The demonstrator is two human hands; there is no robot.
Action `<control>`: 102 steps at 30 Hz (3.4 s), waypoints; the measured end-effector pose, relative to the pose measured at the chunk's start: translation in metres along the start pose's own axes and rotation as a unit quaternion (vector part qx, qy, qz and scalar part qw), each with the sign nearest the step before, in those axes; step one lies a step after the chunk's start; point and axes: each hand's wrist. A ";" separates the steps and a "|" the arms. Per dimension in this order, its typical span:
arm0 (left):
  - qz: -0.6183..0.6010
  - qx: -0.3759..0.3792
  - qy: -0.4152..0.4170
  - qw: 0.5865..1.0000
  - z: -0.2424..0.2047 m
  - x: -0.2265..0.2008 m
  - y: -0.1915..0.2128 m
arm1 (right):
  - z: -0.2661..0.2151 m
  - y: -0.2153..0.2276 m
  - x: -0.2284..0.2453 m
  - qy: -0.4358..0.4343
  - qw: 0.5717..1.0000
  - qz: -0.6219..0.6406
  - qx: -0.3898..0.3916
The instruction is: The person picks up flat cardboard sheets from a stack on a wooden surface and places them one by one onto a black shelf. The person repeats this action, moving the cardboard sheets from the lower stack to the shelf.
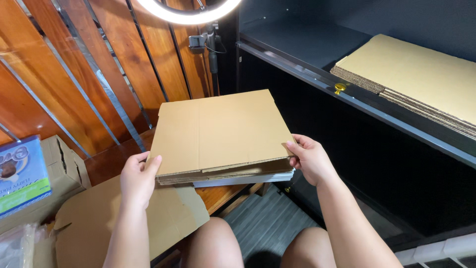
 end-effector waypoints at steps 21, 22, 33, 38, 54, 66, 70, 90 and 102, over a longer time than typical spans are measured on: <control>-0.175 0.076 0.001 0.982 -0.070 -0.075 -0.019 | -0.032 0.078 0.110 0.099 0.995 0.032 0.009; -0.176 0.078 -0.001 0.981 -0.072 -0.082 -0.022 | -0.033 0.086 0.114 0.101 0.994 0.032 0.007; -0.254 0.240 -0.127 0.928 -0.087 -0.169 -0.071 | -0.054 0.177 0.155 0.170 0.972 0.107 -0.118; -0.230 0.271 -0.169 0.919 -0.094 -0.214 -0.087 | -0.060 0.212 0.163 0.199 0.963 0.113 -0.140; -0.142 0.220 -0.246 0.933 -0.084 -0.319 -0.186 | -0.070 0.291 0.166 0.273 0.918 0.111 -0.266; -0.062 0.123 -0.381 0.914 -0.057 -0.378 -0.259 | -0.058 0.325 0.184 0.295 0.874 -0.091 -0.376; -0.057 0.131 -0.384 0.912 -0.047 -0.387 -0.283 | -0.047 0.341 0.182 0.264 0.864 -0.148 -0.403; 0.065 0.173 -0.358 0.915 -0.046 -0.393 -0.313 | -0.025 0.365 0.169 0.220 0.782 -0.388 -0.435; 0.089 0.174 -0.370 0.908 -0.037 -0.387 -0.335 | -0.033 0.357 0.170 0.219 0.779 -0.406 -0.424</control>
Point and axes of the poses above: each hand's wrist, its own z-axis towards the middle knuckle, its own y-axis out of the back of the hand, x = y × z, and after that the axes turned 12 degrees about z, right-handed
